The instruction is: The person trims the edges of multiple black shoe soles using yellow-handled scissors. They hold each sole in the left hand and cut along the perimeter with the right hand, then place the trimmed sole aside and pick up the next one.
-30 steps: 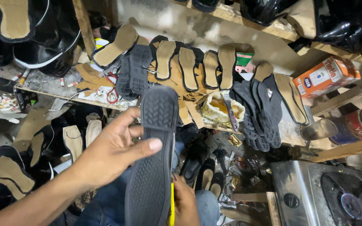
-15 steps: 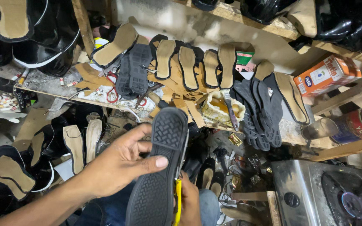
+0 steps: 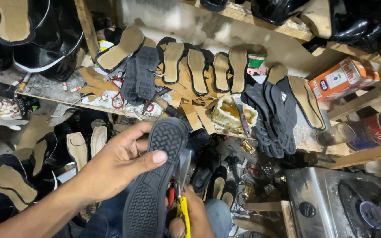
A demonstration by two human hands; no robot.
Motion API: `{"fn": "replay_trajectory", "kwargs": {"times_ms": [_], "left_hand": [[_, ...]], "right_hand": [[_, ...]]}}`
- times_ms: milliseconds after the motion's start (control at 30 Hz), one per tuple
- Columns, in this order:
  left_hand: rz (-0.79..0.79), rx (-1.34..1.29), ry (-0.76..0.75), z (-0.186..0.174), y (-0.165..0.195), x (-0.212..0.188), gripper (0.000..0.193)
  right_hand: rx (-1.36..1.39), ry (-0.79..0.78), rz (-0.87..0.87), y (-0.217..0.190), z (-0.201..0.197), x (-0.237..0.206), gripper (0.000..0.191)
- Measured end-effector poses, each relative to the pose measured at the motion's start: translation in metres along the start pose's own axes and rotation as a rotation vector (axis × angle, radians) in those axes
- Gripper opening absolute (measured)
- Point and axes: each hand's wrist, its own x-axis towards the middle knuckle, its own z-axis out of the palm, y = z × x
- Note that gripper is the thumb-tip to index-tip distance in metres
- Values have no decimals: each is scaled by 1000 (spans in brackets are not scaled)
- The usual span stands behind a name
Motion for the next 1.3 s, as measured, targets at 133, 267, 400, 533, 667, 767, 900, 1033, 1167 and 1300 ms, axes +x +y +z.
{"fn": "replay_trajectory", "kwargs": {"times_ms": [133, 267, 400, 533, 667, 767, 900, 1033, 1167, 1300], "left_hand": [[-43, 131, -158, 1, 0, -4, 49], [-114, 104, -181, 2, 4, -5, 52], [-128, 222, -115, -3, 14, -5, 53], [-166, 343, -109, -3, 17, -6, 57], [-100, 361, -158, -1, 17, -6, 57], [-93, 383, -143, -4, 21, -4, 57], [32, 498, -153, -9, 31, -3, 57], [416, 918, -207, -15, 44, -3, 51], [207, 1055, -128, -21, 50, -4, 56], [280, 1081, -156, -23, 50, -3, 54]], "right_hand": [[-63, 85, -24, -19, 6, 2, 102], [19, 162, 23, -30, 10, 2, 102], [21, 136, 111, -35, 9, 3, 113], [43, 130, 70, -33, 11, 3, 117], [155, 113, 83, -26, 12, 2, 121], [143, 87, 101, -22, 9, 1, 119], [16, 99, 9, -17, 7, -2, 107], [165, 75, 64, -10, 4, -6, 75], [191, 76, 165, -2, 1, -6, 50], [-65, 99, 26, -2, 5, -5, 60]]}}
